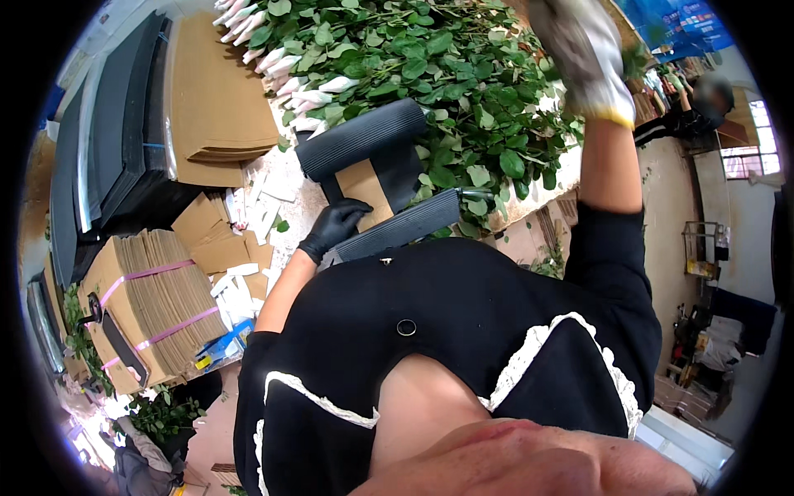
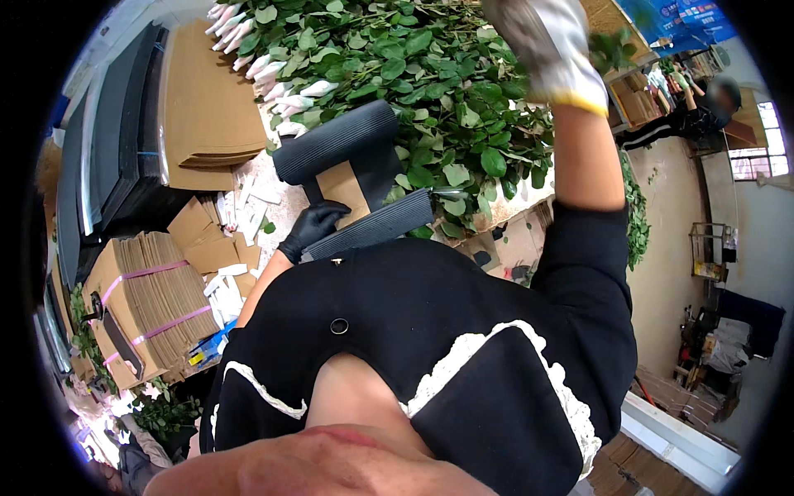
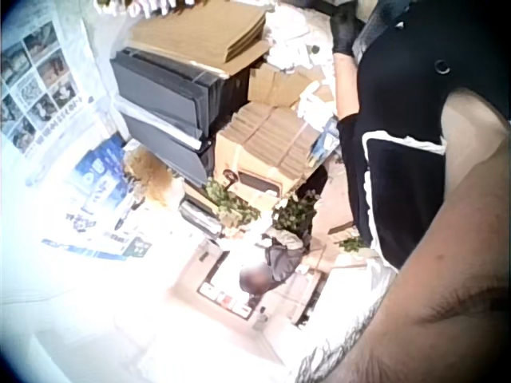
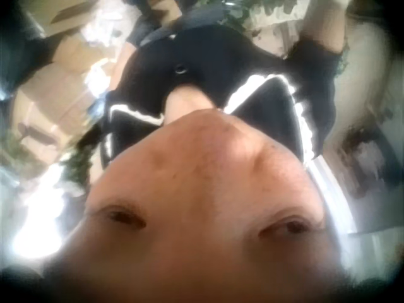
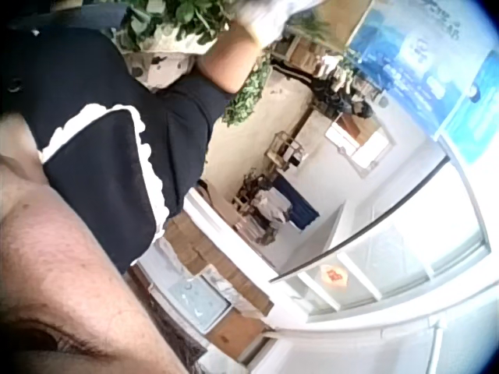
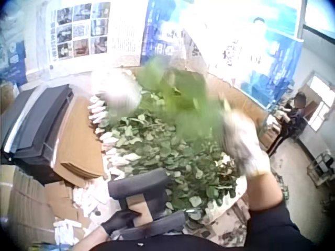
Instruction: The person arranges pink roses and green foliage into a black rectangular box. They place the flowers and leaves into the box, adjust their positions, and then wrap the box in clear plastic film. Finally, they place the wrapped box into a larger cardboard box.
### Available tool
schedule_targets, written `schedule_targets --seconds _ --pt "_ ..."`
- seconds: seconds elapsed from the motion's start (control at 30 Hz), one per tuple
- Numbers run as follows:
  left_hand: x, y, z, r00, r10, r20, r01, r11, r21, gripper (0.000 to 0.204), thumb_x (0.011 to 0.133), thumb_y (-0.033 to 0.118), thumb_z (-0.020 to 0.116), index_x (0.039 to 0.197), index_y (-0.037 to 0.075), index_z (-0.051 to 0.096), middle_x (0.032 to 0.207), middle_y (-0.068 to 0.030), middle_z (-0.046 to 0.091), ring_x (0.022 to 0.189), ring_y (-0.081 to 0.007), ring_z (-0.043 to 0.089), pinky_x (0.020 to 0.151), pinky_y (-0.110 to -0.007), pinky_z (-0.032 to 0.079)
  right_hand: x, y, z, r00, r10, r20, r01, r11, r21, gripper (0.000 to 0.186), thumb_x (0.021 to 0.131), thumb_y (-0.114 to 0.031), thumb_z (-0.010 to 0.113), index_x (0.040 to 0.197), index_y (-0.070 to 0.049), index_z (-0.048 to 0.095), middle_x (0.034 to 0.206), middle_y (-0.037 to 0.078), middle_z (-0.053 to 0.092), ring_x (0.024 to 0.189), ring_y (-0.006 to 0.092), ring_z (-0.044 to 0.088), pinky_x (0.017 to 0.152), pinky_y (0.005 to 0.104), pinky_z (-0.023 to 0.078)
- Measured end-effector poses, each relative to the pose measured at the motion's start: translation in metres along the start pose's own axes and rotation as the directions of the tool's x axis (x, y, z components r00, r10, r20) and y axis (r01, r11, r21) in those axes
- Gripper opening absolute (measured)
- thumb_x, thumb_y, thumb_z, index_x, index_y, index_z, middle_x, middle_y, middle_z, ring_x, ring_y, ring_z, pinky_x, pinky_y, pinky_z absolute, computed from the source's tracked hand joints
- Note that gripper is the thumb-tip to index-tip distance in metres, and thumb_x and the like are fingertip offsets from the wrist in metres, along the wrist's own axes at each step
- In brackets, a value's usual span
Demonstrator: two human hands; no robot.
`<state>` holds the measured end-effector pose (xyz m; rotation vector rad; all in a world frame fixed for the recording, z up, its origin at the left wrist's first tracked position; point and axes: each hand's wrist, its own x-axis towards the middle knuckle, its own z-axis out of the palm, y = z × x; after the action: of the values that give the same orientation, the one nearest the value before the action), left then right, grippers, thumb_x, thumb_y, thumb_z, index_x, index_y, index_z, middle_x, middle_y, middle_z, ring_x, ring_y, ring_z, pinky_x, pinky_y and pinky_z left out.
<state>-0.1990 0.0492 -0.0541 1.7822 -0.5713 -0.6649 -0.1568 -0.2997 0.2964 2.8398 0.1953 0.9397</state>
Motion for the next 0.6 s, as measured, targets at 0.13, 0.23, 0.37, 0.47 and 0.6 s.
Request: schedule_targets --seconds 0.13,0.23,0.37,0.47,0.6 --pt "0.015 -0.025 -0.034 0.986 -0.156 0.062 0.161 0.770 -0.618 0.051 0.105 0.038 0.036 0.133 0.000 0.054 0.120 -0.0117 0.065 0.110 -0.0211 0.062 0.100 -0.033 0.044 -0.135 -0.010 0.072 0.773 -0.082 0.630 0.278 0.935 -0.220 0.042 0.089 -0.018 0.054 0.131 -0.023 0.054 0.102 0.007 0.066 0.098 0.0261 0.063 0.078 0.0371 0.055" --pt "0.037 -0.006 -0.012 0.970 -0.118 0.212 0.233 0.698 -0.677 0.056 0.105 0.044 0.033 0.127 -0.001 0.058 0.121 -0.0107 0.064 0.107 -0.0212 0.062 0.099 -0.034 0.045 -0.294 0.013 0.182 0.781 -0.403 0.477 0.322 0.914 0.246 0.041 0.086 -0.016 0.057 0.127 -0.021 0.059 0.121 0.011 0.064 0.111 0.0294 0.061 0.086 0.0400 0.053" --pt "-0.002 -0.004 -0.019 0.972 -0.043 0.231 0.048 0.999 -0.019 0.042 0.091 0.013 0.065 0.130 0.002 0.058 0.113 -0.0077 0.065 0.102 -0.0166 0.061 0.091 -0.032 0.049 -0.142 -0.021 0.163 0.631 -0.155 0.760 -0.226 0.900 0.372 0.030 0.089 -0.019 0.052 0.116 -0.016 0.065 0.107 0.015 0.069 0.095 0.0309 0.067 0.080 0.0415 0.055" --pt "-0.006 0.032 -0.012 1.000 0.010 0.002 -0.011 0.991 0.134 0.055 0.076 0.015 0.076 0.128 0.009 0.060 0.102 -0.0114 0.067 0.093 -0.0257 0.063 0.082 -0.037 0.050 -0.049 -0.014 0.216 0.955 -0.076 0.288 -0.060 0.897 0.437 0.041 0.090 -0.017 0.052 0.131 -0.013 0.056 0.120 0.019 0.064 0.106 0.0326 0.064 0.089 0.0413 0.053" --pt "0.020 0.006 0.001 0.965 0.210 0.156 -0.256 0.882 0.396 0.042 0.074 0.019 0.076 0.114 0.006 0.068 0.097 -0.0122 0.065 0.091 -0.0330 0.062 0.083 -0.041 0.050 0.004 0.000 0.320 0.726 -0.080 0.683 -0.098 0.971 0.217 0.039 0.086 -0.023 0.061 0.124 -0.014 0.061 0.115 0.016 0.066 0.104 0.0347 0.064 0.092 0.0452 0.051"
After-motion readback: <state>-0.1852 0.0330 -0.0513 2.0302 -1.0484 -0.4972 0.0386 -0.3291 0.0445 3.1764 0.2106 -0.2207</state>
